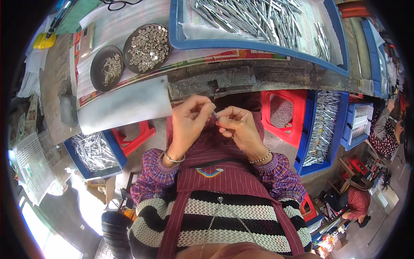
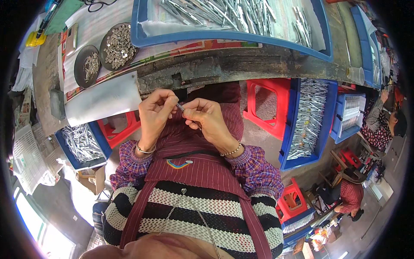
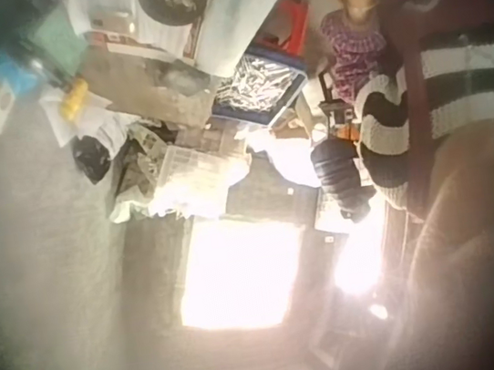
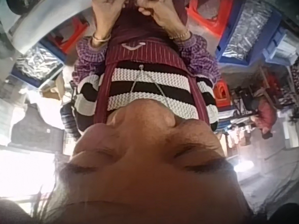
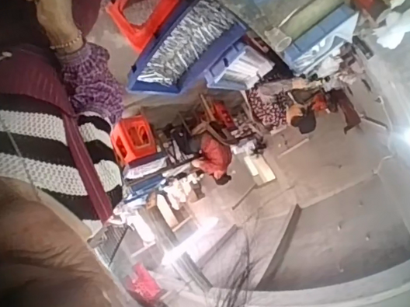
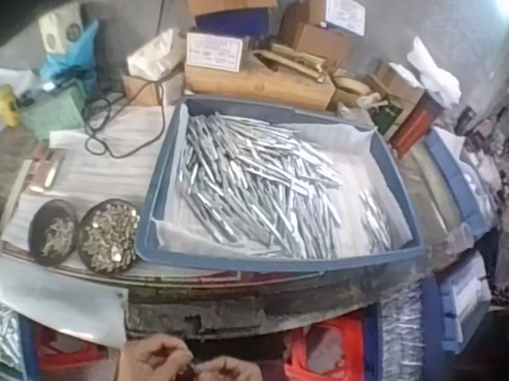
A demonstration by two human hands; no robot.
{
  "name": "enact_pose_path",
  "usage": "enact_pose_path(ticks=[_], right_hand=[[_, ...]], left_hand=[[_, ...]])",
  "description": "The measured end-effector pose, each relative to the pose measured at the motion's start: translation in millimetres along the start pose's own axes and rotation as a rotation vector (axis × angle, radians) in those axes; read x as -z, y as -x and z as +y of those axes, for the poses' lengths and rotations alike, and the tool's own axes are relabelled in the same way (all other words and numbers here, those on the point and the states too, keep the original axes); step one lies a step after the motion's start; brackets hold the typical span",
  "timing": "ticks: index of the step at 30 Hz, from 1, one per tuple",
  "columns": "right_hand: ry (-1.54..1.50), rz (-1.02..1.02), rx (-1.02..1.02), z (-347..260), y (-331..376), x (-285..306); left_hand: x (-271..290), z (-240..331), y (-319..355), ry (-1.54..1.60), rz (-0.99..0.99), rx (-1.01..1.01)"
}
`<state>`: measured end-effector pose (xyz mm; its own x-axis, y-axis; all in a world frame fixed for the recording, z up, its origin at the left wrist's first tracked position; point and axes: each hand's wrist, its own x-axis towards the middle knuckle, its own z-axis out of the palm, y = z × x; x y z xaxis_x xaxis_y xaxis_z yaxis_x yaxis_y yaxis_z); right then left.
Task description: The person assembles metal components by hand, taking small pieces from bowls and trays, fitting them together, and placing the assembled items into a bin.
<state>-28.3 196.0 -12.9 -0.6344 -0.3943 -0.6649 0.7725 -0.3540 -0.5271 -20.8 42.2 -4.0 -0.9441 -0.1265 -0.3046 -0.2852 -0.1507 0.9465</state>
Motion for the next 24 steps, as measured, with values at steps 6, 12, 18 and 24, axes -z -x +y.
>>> enact_pose_path(ticks=[6, 12, 18, 24], right_hand=[[0.188, 0.007, 0.102, -7.6, -1.6, -4.8], [0.188, -0.032, 0.176, -12.7, -0.7, -4.5], [0.196, -0.110, 0.167, -8.8, -2.1, -7.7], [0.281, -0.132, 0.251, -11.3, 2.1, -25.3]], left_hand=[[3.3, 6.9, -2.5, -0.016, -0.041, 0.003], [9.8, 6.5, 2.4, 0.141, -0.091, 0.052], [14.5, 2.2, 8.6, 0.179, -0.157, 0.106], [32.1, 11.5, 10.6, 0.263, -0.154, -0.092]])
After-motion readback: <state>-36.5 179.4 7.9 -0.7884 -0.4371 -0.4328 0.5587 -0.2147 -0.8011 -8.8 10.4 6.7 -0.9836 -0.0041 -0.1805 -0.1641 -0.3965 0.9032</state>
